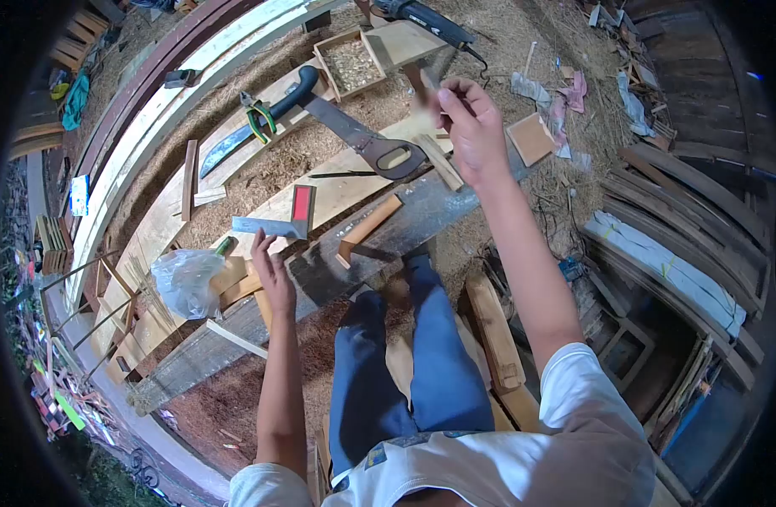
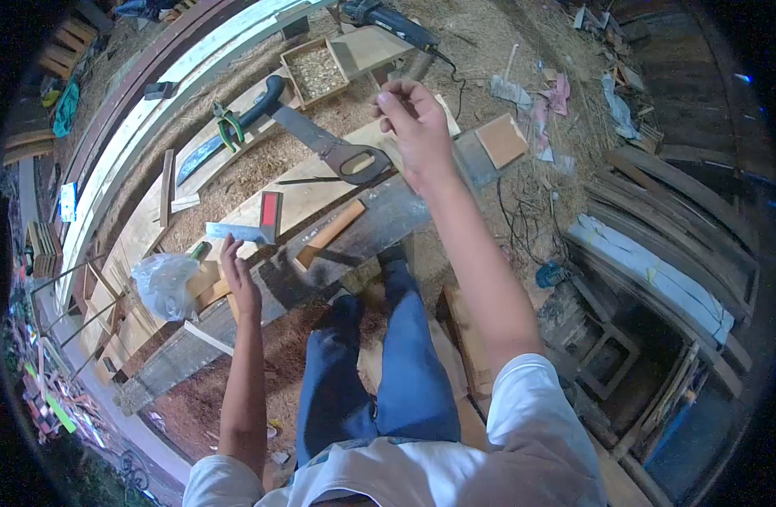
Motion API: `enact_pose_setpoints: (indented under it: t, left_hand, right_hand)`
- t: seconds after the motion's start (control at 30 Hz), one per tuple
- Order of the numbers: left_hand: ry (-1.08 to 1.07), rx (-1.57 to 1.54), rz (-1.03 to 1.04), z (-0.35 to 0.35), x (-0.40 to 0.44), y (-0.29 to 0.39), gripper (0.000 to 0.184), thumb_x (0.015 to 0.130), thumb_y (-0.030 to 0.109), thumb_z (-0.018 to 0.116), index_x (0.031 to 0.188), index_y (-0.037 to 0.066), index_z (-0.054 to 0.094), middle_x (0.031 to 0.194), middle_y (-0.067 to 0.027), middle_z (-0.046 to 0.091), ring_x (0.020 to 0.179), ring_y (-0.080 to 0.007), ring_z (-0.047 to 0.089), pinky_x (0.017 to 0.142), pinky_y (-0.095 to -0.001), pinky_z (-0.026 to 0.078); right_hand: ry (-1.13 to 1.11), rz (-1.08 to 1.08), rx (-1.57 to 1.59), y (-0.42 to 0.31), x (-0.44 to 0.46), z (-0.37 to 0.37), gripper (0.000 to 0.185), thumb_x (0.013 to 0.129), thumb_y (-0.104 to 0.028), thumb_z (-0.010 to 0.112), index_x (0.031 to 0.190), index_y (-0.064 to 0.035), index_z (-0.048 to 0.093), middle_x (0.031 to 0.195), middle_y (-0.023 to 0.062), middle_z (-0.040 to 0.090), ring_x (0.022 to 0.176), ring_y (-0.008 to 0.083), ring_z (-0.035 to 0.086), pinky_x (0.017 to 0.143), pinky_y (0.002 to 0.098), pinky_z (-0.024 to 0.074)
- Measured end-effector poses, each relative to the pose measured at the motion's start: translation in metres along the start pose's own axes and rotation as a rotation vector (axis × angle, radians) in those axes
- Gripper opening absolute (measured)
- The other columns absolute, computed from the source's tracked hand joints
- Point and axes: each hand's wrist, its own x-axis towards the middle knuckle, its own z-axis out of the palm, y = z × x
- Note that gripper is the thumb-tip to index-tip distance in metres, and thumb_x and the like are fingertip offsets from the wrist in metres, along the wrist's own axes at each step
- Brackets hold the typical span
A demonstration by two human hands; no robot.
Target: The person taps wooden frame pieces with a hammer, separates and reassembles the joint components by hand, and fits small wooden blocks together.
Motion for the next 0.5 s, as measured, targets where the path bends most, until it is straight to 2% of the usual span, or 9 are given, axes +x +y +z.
enact_pose_setpoints:
  t: [0.07,0.17,0.2,0.3,0.33,0.43,0.47,0.5]
  left_hand:
    - [-0.014,-0.054,-0.010,-0.008,-0.006,0.027,0.047,0.108,0.045,0.047,0.128,0.004,0.058,0.156,-0.0199,0.041,0.148,-0.0345,0.036,0.122,-0.0469,0.027]
    - [-0.035,-0.143,-0.012,-0.003,-0.016,0.062,0.046,0.108,0.044,0.047,0.127,0.004,0.058,0.155,-0.0201,0.042,0.148,-0.0347,0.036,0.121,-0.0471,0.027]
    - [-0.046,-0.112,-0.004,0.000,-0.017,0.077,0.045,0.107,0.043,0.049,0.127,0.003,0.058,0.154,-0.0210,0.041,0.148,-0.0347,0.036,0.121,-0.0475,0.027]
    - [-0.009,0.004,0.083,0.019,-0.024,0.097,0.048,0.107,0.046,0.047,0.129,0.004,0.057,0.154,-0.0219,0.043,0.147,-0.0340,0.037,0.120,-0.0480,0.028]
    - [-0.048,0.186,0.154,0.020,-0.025,0.113,0.051,0.105,0.048,0.051,0.131,0.005,0.055,0.155,-0.0247,0.037,0.148,-0.0388,0.034,0.119,-0.0509,0.029]
    - [0.064,0.270,0.432,0.052,-0.045,0.147,0.052,0.099,0.043,0.065,0.132,0.005,0.054,0.157,-0.0258,0.026,0.149,-0.0475,0.030,0.122,-0.0554,0.027]
    - [0.026,0.283,0.441,0.057,-0.059,0.146,0.051,0.094,0.037,0.073,0.133,0.009,0.054,0.157,-0.0266,0.017,0.150,-0.0507,0.025,0.122,-0.0581,0.026]
    - [0.014,0.267,0.436,0.066,-0.066,0.152,0.050,0.094,0.034,0.074,0.132,0.009,0.055,0.157,-0.0265,0.017,0.150,-0.0501,0.023,0.123,-0.0584,0.026]
  right_hand:
    - [0.097,0.048,-0.055,0.003,-0.012,-0.020,0.012,0.100,-0.008,0.064,0.112,-0.0095,0.061,0.097,0.0034,0.066,0.085,0.0116,0.063,0.071,0.0258,0.0492]
    - [0.186,0.174,-0.186,0.031,-0.025,-0.062,0.012,0.101,-0.010,0.064,0.112,-0.0095,0.060,0.096,0.0035,0.067,0.080,0.0111,0.064,0.067,0.0260,0.0489]
    - [0.260,0.234,-0.218,0.043,-0.029,-0.073,0.012,0.102,-0.009,0.060,0.114,-0.0109,0.058,0.093,0.0033,0.066,0.079,0.0123,0.064,0.065,0.0259,0.0482]
    - [0.304,0.401,0.044,0.076,-0.034,-0.111,0.005,0.104,-0.008,0.055,0.108,-0.0108,0.057,0.094,0.0030,0.062,0.082,0.0176,0.063,0.073,0.0322,0.0516]
    - [0.266,0.435,0.126,0.078,-0.037,-0.115,0.006,0.104,-0.009,0.053,0.107,-0.0096,0.058,0.094,0.0037,0.063,0.083,0.0192,0.063,0.075,0.0334,0.0522]
    - [0.216,0.496,0.219,0.081,-0.041,-0.124,0.007,0.103,-0.008,0.055,0.107,-0.0056,0.061,0.096,0.0050,0.063,0.085,0.0198,0.064,0.076,0.0333,0.0524]
    - [0.214,0.494,0.233,0.081,-0.042,-0.126,0.009,0.103,-0.008,0.057,0.109,-0.0039,0.062,0.097,0.0055,0.064,0.086,0.0197,0.064,0.077,0.0332,0.0527]
    - [0.212,0.492,0.245,0.080,-0.042,-0.125,0.010,0.102,-0.007,0.058,0.110,-0.0023,0.063,0.098,0.0061,0.065,0.087,0.0197,0.065,0.078,0.0331,0.0531]
